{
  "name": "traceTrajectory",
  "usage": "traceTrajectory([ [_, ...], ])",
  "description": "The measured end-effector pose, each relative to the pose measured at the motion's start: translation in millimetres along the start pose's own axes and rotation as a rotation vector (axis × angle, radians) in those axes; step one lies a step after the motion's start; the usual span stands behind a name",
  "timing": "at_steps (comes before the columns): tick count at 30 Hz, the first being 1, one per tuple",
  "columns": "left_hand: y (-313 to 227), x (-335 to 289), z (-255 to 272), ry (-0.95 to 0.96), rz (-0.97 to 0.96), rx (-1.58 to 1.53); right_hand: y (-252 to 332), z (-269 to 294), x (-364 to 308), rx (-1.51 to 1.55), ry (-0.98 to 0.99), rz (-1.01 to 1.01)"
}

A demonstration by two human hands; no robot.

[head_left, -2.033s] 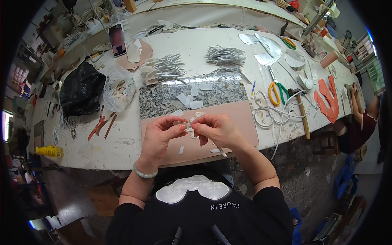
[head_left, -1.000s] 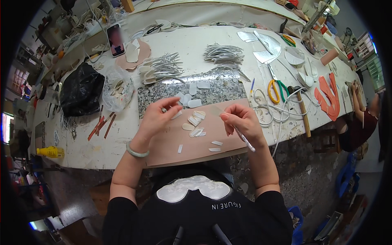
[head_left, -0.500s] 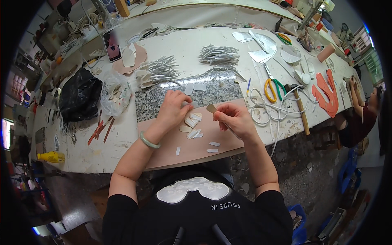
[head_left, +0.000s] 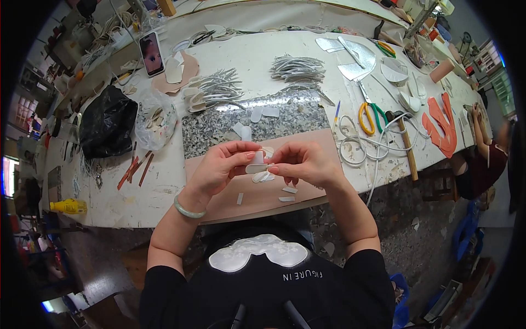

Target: The person assembles small white decorative pieces by hand, repeatedly picking up individual items and attaching them to a central core. They also use a small tool to mark or adjust the pieces and handle a bundle of silver ribbons. The workspace is cluttered with craft supplies, and a smartphone plays a video in the background.

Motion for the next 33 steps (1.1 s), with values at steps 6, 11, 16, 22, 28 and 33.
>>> traceTrajectory([
  [6, -4, -9, -1, 0.01, 0.022, -0.087, 3, -4, 4, -0.02, -0.033, 0.015],
  [11, -6, -11, -3, 0.029, 0.016, -0.047, 4, -4, 6, -0.067, -0.038, 0.009],
  [16, -6, -13, -4, 0.029, -0.014, 0.034, 4, -5, 7, -0.079, -0.04, 0.03],
  [22, -9, -14, -6, 0.012, -0.027, 0.121, 4, -5, 8, -0.077, -0.055, 0.033],
  [28, -11, -15, -8, 0.023, -0.055, 0.196, 2, -4, 10, -0.094, -0.066, 0.032],
  [33, -8, -14, -7, -0.008, -0.088, 0.212, 2, -6, 11, -0.09, -0.072, 0.013],
])
Point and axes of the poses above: each hand's wrist, its own x-axis towards the middle knuckle, its own z-axis out of the back of the hand, y = z × x, the point moved 4 cm from there along x, towards the middle knuckle, and after that the axes turned 6 degrees about -z, right-handed, at the moved point
